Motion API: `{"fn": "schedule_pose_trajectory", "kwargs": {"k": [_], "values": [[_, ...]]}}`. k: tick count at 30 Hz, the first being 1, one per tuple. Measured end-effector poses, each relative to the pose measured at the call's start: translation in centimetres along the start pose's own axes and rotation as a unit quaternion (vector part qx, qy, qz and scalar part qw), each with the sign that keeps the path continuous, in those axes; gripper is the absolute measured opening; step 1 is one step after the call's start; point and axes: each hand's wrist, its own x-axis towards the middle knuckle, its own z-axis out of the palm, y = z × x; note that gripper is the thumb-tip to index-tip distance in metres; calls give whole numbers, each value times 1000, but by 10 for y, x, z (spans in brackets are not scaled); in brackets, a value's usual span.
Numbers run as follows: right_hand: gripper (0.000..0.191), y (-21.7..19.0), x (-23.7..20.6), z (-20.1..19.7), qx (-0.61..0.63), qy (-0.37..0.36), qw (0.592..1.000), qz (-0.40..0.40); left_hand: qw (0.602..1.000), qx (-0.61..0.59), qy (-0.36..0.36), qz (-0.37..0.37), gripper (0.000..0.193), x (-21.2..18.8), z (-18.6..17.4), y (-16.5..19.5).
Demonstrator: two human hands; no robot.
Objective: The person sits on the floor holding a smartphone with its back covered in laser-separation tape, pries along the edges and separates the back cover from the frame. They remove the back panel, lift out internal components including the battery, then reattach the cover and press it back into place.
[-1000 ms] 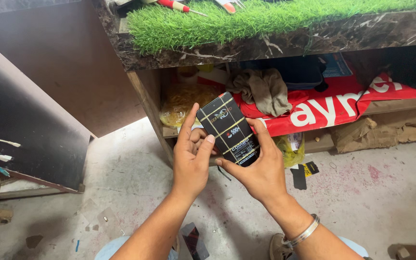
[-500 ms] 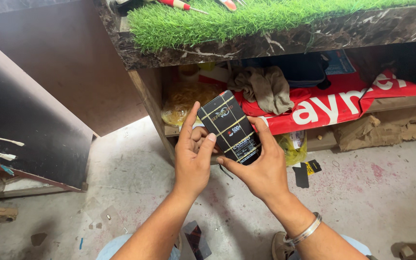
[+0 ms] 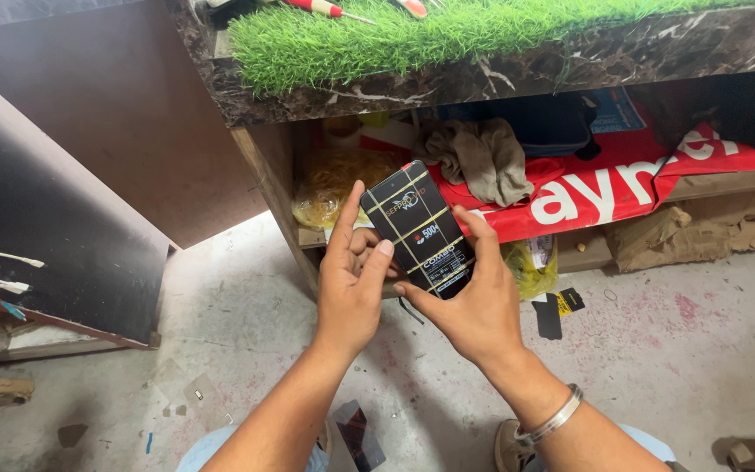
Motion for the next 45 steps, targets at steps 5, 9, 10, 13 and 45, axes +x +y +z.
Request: {"fn": "schedule_pose_trajectory", "kwargs": {"k": [5, 9, 10, 13, 45], "values": [[121, 2, -2, 2, 10, -14, 998, 59, 1000, 18, -3, -4, 72, 1, -3, 0], [122, 3, -3, 3, 1, 2, 998, 67, 999, -11, 14, -36, 81, 1, 0, -4], [121, 5, -2, 3, 17, 7, 998, 64, 998, -20, 24, -51, 85, 1, 1, -6], [117, 8, -1, 3, 1, 6, 998, 68, 987, -51, 13, -151, 77, 1, 9, -11], [55, 24, 3, -19, 423, -104, 894, 107, 780, -465, -283, -310, 75, -13, -7, 19]]}}
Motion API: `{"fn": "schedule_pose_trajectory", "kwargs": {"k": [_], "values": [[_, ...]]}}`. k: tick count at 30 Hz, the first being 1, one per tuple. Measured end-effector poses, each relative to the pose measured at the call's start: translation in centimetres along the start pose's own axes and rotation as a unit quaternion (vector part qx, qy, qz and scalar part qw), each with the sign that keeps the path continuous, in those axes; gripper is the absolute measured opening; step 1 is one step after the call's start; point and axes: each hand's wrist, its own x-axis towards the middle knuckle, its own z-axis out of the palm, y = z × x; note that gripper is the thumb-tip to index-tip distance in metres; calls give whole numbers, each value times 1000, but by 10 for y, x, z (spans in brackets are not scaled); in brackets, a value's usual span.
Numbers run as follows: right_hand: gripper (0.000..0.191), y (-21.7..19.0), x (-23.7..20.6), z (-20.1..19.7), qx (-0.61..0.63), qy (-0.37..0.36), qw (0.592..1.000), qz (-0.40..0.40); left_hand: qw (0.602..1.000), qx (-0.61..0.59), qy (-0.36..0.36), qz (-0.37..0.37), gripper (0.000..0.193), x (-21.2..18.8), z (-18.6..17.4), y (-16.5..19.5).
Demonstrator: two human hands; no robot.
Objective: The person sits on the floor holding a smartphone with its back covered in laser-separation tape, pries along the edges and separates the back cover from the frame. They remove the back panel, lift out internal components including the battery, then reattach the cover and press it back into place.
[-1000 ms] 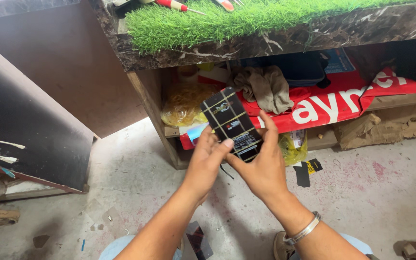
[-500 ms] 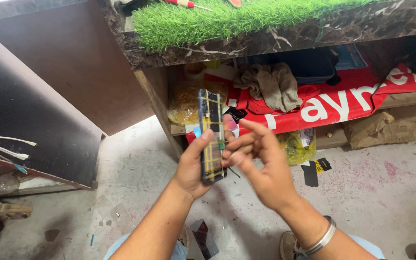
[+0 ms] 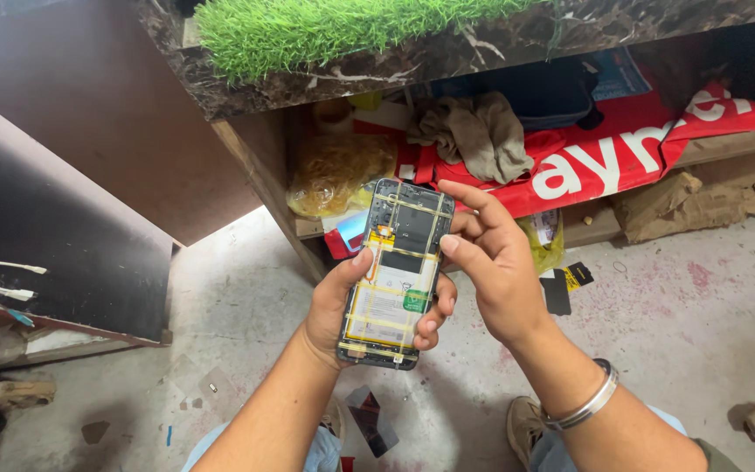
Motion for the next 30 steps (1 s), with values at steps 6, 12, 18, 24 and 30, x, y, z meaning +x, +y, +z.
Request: {"fn": "schedule_pose_trajectory", "kwargs": {"k": [6, 12, 18, 24, 30], "values": [[52, -2, 0, 2, 41, -8, 999, 1, 1000, 1, 7, -11, 72, 0, -2, -2], [50, -3, 0, 5, 58, 8, 998, 15, 999, 23, 17, -15, 70, 1, -4, -4], [49, -5, 0, 6, 89, 20, 995, 51, 998, 49, 34, -11, 69, 2, -5, -7], [50, -2, 1, 5, 87, 19, 995, 55, 998, 53, 40, -14, 69, 3, -7, -7], [51, 1, 4, -1, 88, 8, 995, 50, 1000, 23, 15, -2, 74, 2, -1, -4]]}}
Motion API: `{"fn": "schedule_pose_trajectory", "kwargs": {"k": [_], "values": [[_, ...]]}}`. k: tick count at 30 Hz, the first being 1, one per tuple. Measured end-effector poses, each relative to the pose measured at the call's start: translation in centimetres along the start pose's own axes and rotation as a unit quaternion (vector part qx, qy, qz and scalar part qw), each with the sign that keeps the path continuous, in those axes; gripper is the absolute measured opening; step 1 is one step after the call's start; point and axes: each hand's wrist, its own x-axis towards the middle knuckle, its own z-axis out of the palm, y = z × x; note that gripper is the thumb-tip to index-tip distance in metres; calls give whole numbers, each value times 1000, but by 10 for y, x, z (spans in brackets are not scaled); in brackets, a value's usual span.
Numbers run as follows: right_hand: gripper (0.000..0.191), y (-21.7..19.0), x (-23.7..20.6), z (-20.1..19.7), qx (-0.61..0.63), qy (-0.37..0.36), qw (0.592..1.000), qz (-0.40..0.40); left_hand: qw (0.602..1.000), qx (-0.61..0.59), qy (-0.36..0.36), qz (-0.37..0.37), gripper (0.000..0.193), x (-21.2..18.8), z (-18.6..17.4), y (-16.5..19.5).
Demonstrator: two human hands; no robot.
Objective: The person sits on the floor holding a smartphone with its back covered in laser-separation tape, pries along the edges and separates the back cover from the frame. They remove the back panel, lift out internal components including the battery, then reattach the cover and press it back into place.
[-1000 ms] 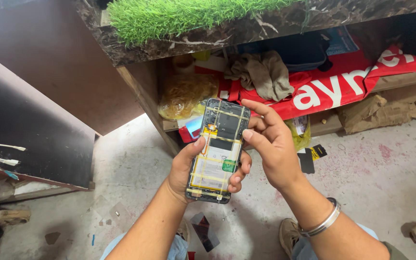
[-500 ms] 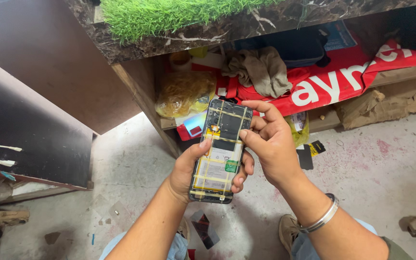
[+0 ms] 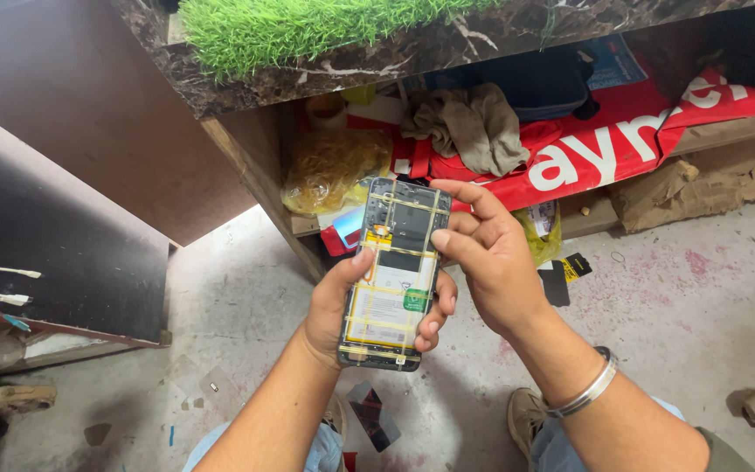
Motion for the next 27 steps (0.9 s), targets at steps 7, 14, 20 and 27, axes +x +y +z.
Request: {"fn": "schedule_pose_trajectory", "kwargs": {"k": [7, 14, 20, 27], "values": [[51, 1, -1, 1, -18, 0, 1000, -14, 1000, -3, 2, -4, 70, 1, 0, -1], [52, -2, -2, 4, 17, -4, 1000, 11, 1000, 14, 7, -9, 68, 1, -6, -3], [52, -3, -1, 5, 6, -2, 1000, 22, 1000, 12, 14, -6, 68, 1, -4, -2], [52, -1, -1, 5, 13, -1, 1000, -1, 1000, 19, 10, -6, 69, 1, -5, -4]]}}
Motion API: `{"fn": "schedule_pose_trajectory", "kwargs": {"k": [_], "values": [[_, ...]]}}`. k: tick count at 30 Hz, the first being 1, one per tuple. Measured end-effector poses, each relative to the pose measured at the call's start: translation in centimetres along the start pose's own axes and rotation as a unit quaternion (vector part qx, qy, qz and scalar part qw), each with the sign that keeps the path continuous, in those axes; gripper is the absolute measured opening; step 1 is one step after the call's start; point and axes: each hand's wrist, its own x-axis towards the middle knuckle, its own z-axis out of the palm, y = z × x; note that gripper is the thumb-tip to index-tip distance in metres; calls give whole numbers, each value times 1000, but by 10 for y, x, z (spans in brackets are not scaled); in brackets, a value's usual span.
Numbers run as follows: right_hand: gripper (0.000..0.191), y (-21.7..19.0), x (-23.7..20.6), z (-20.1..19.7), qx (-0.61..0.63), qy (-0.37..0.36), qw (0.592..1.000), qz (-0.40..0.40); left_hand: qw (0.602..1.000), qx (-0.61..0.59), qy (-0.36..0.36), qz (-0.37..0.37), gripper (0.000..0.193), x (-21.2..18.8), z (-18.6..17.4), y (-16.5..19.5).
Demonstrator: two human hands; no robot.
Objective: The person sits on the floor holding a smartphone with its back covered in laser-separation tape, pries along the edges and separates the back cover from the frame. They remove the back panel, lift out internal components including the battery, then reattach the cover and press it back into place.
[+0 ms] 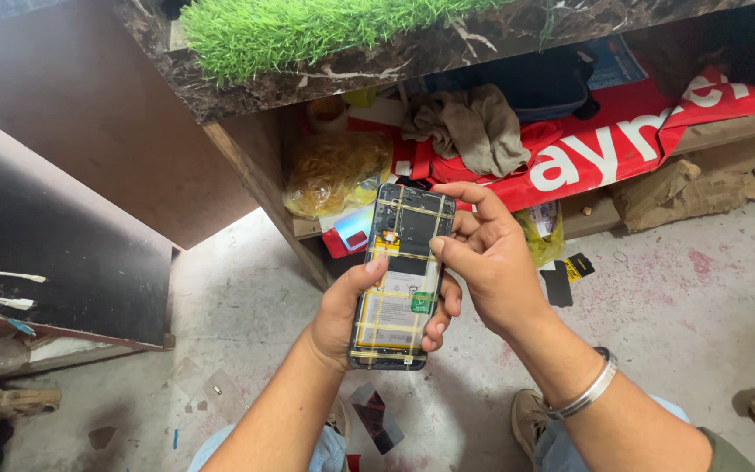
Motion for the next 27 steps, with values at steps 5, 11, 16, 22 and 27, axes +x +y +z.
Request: {"fn": "schedule_pose_trajectory", "kwargs": {"k": [5, 11, 16, 22, 27], "values": [[52, 2, 3, -3, 8, 7, 1000, 24, 1000, -13, 5, -6, 68, 1, -2, 0], [49, 4, 3, -7, -22, -3, 999, -23, 1000, -18, -3, -6, 68, 0, 0, -1], [51, 8, 5, -9, -23, 5, 1000, -8, 1000, -24, 5, -2, 67, 1, 3, -1], [60, 16, 5, -10, -55, 23, 998, -7, 997, -4, 73, 23, 74, 3, -6, -4], [59, 30, 5, 9, -56, 72, 991, 99, 910, 247, 329, 60, 77, 22, -24, -13]]}}
